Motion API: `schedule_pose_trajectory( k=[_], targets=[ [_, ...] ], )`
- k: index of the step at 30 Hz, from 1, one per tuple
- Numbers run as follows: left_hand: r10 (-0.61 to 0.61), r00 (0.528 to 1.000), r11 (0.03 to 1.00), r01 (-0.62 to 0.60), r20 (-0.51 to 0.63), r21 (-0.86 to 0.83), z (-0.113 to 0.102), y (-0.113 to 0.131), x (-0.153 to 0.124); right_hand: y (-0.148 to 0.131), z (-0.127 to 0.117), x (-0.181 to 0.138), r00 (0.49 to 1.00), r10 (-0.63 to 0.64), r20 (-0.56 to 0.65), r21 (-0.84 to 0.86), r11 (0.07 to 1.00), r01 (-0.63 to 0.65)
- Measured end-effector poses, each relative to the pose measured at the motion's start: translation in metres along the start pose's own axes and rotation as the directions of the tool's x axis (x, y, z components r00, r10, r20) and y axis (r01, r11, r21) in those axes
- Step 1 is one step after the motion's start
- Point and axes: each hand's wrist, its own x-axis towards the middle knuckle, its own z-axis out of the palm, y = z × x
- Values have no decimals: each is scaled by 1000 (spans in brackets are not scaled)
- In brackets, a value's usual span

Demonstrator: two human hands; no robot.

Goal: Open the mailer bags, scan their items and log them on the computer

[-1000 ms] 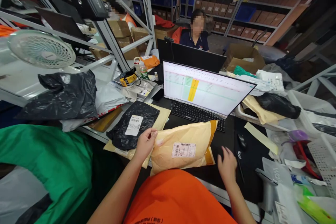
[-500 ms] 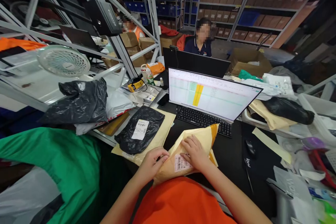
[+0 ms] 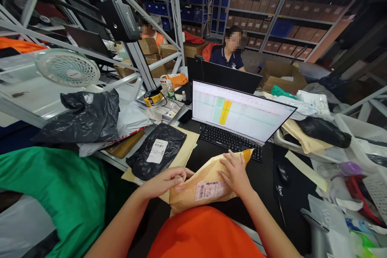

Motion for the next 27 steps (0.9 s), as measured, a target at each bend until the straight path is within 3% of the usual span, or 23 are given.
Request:
schedule_pose_trajectory(
  k=[6,8,11,13,14,17,20,23,27],
  targets=[
    [34,983,986,-63,180,155,-24,18,18,24,-13,38,975,24,222,208,975,-72],
    [-2,984,966,-44,177,256,-28,20,27,24,-15,44,968,39,246,287,951,-112],
    [-6,998,880,36,-64,474,-15,19,52,13,-16,45,976,21,218,370,923,-102],
    [103,965,806,62,-242,588,6,18,74,4,-16,40,985,-13,174,393,918,-58],
    [139,958,781,50,-251,623,17,17,86,0,-15,37,989,-30,146,394,919,-30],
    [126,977,741,21,-170,672,44,14,112,-9,-16,18,1000,-22,-8,323,946,23],
    [118,981,783,2,-153,622,51,9,122,-18,-18,-7,980,45,-192,113,993,-24],
    [135,984,821,-45,-117,570,46,3,124,-29,-16,-24,987,11,-162,-28,999,-16],
    [94,994,817,-48,-50,575,45,-4,124,-39,-7,-20,998,2,-68,-83,997,-7]
  ],
)
